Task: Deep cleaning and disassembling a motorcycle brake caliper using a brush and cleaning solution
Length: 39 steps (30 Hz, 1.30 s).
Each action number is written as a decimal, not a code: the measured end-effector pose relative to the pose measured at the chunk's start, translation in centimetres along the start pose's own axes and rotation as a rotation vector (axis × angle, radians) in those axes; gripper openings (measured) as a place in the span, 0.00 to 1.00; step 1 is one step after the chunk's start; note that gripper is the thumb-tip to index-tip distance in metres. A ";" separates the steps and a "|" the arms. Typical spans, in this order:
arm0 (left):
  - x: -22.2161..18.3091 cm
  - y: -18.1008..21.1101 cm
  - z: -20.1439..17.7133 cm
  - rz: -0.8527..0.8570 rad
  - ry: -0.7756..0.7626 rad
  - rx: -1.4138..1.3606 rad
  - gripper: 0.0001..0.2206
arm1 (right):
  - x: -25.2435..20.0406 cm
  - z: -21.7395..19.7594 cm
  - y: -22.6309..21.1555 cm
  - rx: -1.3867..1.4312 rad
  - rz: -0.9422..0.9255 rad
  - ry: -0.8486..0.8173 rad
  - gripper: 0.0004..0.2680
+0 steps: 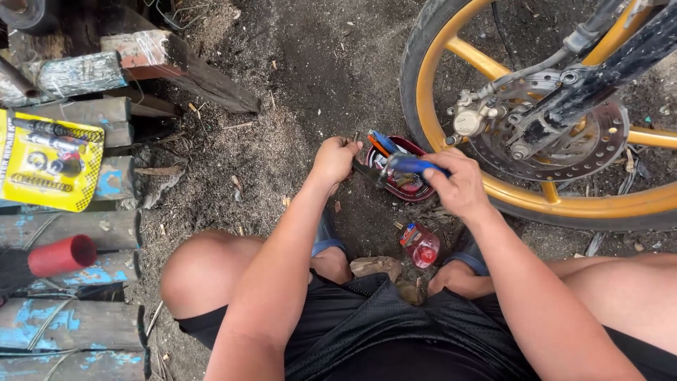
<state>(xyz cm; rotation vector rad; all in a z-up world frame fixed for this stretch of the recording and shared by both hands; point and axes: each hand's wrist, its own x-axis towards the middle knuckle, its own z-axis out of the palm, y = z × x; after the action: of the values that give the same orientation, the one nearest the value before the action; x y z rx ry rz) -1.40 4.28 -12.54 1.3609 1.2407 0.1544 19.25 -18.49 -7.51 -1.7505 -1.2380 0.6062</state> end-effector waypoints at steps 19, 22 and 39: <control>-6.9 7.3 -0.7 0.186 0.057 0.253 0.18 | -2.2 0.2 5.0 -0.325 0.617 -0.182 0.14; -8.3 7.8 -0.2 0.179 0.047 0.273 0.17 | -1.9 0.3 2.0 -0.364 0.774 -0.203 0.15; -10.2 3.6 4.7 0.407 0.108 0.619 0.11 | 0.4 2.8 -8.4 -0.162 0.535 -0.036 0.18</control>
<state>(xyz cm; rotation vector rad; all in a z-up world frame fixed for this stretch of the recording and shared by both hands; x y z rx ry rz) -0.25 -4.87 -5.23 2.1641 1.1282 0.1323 13.13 -16.16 -1.62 -2.2368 -0.8529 0.8619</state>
